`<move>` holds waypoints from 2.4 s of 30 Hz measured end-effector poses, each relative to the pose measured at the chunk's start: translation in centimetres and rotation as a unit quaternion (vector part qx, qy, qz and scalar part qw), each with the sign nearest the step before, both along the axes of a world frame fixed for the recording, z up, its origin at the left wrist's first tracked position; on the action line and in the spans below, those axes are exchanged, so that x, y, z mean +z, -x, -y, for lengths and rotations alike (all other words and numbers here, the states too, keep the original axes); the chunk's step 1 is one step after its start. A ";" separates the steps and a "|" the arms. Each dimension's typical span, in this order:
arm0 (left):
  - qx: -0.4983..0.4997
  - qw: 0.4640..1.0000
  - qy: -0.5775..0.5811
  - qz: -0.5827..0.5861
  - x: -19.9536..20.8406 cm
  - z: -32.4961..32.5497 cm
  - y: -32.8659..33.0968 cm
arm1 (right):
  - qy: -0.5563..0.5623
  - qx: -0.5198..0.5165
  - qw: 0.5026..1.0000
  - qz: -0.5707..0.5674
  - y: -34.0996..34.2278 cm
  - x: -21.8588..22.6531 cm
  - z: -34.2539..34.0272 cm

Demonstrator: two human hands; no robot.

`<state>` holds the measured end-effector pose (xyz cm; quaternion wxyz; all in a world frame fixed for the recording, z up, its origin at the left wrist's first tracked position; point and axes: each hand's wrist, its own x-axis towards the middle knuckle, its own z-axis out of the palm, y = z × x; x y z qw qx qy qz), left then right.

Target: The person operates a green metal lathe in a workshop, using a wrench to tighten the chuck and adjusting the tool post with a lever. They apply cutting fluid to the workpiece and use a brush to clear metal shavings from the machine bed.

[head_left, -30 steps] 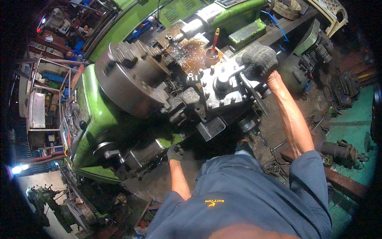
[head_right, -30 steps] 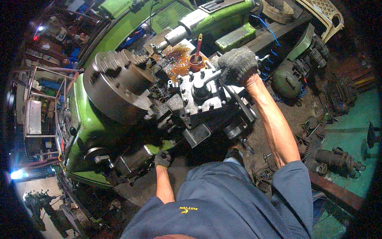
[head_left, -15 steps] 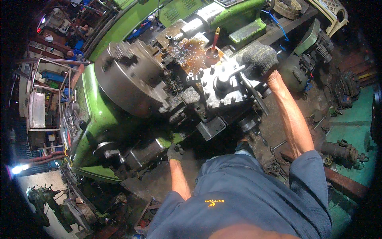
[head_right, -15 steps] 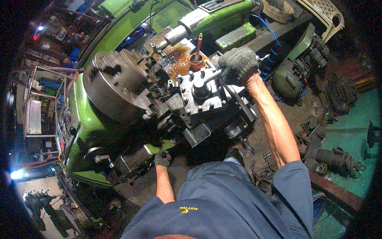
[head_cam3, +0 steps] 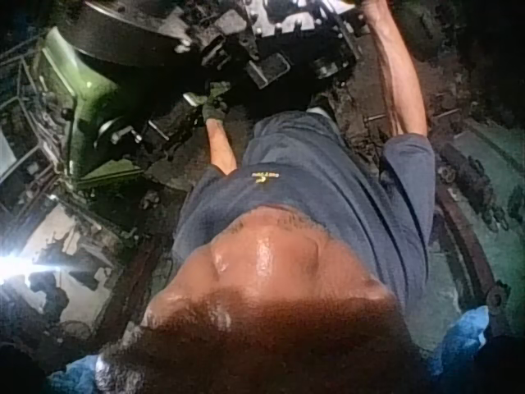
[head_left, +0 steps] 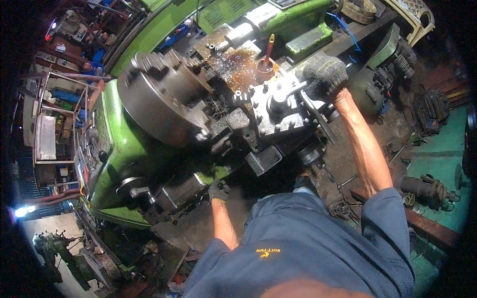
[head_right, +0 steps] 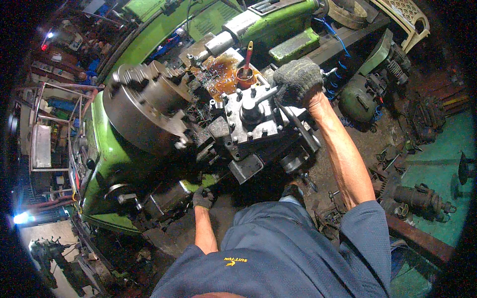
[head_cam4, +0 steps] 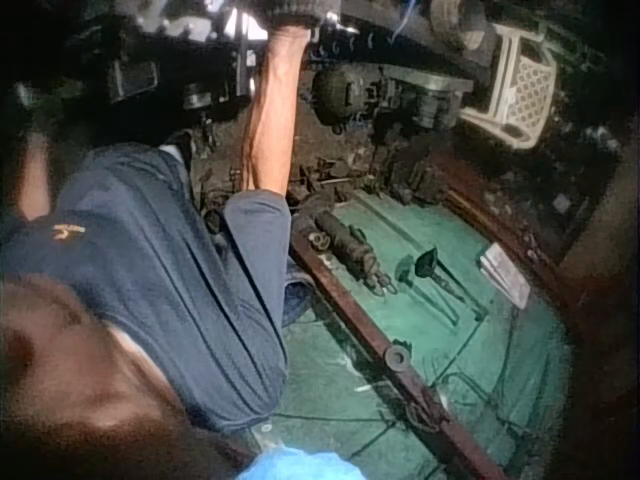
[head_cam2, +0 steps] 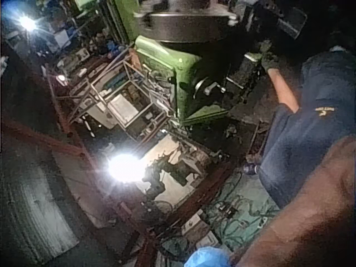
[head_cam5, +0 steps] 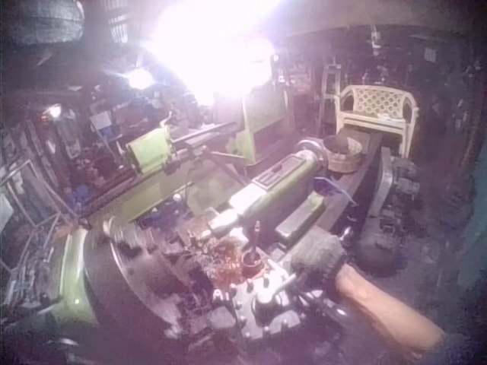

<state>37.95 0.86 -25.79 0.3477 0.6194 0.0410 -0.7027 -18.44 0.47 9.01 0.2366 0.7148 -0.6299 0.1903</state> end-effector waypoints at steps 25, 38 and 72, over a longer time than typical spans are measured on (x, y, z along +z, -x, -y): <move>-0.036 0.998 -0.019 0.043 0.5 0.2 0.7 | 0.051 0.002 0.999 -0.020 0.0 -0.2 0.2; -0.040 0.998 0.013 0.040 0.4 0.0 0.4 | 0.066 0.000 0.998 -0.021 -1.1 1.1 0.1; -0.363 0.851 0.003 0.379 -18.9 -8.3 1.6 | 0.025 -0.042 0.997 -0.068 -0.6 -0.1 -0.2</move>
